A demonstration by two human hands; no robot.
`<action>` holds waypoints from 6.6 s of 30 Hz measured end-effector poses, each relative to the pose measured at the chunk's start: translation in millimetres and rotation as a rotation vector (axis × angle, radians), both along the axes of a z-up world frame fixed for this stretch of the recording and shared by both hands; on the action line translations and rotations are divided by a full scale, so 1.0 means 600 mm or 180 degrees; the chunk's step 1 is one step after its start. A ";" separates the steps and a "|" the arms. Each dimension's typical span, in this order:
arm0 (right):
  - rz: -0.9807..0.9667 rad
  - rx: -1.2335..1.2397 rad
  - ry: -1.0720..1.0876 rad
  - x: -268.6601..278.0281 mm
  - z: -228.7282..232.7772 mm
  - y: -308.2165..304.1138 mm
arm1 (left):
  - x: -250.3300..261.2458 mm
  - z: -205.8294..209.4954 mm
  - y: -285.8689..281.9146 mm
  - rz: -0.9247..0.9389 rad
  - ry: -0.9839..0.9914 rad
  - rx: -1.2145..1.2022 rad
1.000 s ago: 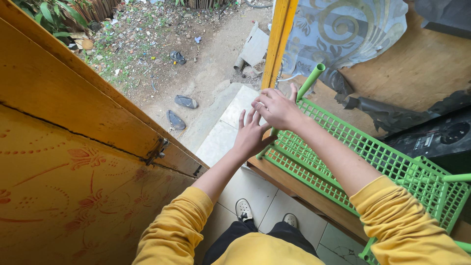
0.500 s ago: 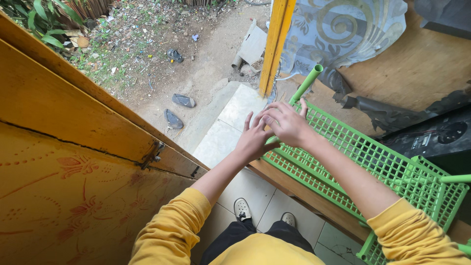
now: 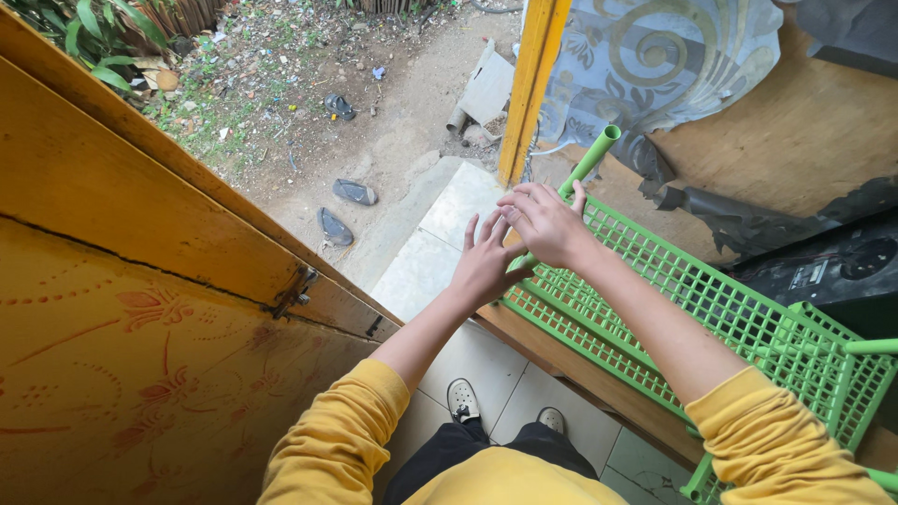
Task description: The person assembles a green plastic rack by inserting vertical poles into the grid panels and attaching curved handles. The person works on a wooden table, connecting the components by hand to form a multi-tiered structure.
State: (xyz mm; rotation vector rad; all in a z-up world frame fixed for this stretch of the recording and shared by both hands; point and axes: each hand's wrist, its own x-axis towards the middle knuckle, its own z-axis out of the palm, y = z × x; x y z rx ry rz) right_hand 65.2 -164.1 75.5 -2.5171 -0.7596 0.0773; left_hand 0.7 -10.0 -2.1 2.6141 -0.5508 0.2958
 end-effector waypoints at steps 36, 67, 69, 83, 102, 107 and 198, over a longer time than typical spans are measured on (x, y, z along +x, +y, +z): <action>-0.0159 -0.0174 -0.0031 -0.031 0.000 0.041 | -0.062 0.003 0.073 0.0445 0.0410 0.0284; -0.0264 -0.0284 -0.0714 -0.039 -0.014 0.014 | -0.034 0.016 0.058 0.0411 0.0333 0.0282; -0.0209 -0.0415 -0.0637 -0.037 -0.011 0.016 | -0.021 0.035 0.059 0.0296 0.0291 0.0130; -0.0556 0.0421 -0.0119 -0.020 0.009 -0.125 | -0.011 0.148 -0.017 0.0008 -0.0483 0.0053; -0.1086 -0.0177 -0.0853 -0.316 0.110 -0.633 | -0.189 0.148 -0.528 -0.0708 -0.0756 -0.0172; -0.1357 -0.0104 -0.0726 -0.402 0.118 -0.753 | -0.291 0.093 -0.632 -0.0733 -0.0441 -0.0176; -0.0888 -0.1992 0.1097 -0.454 -0.681 -1.212 | -0.476 -0.332 -1.091 0.0089 0.1999 0.0531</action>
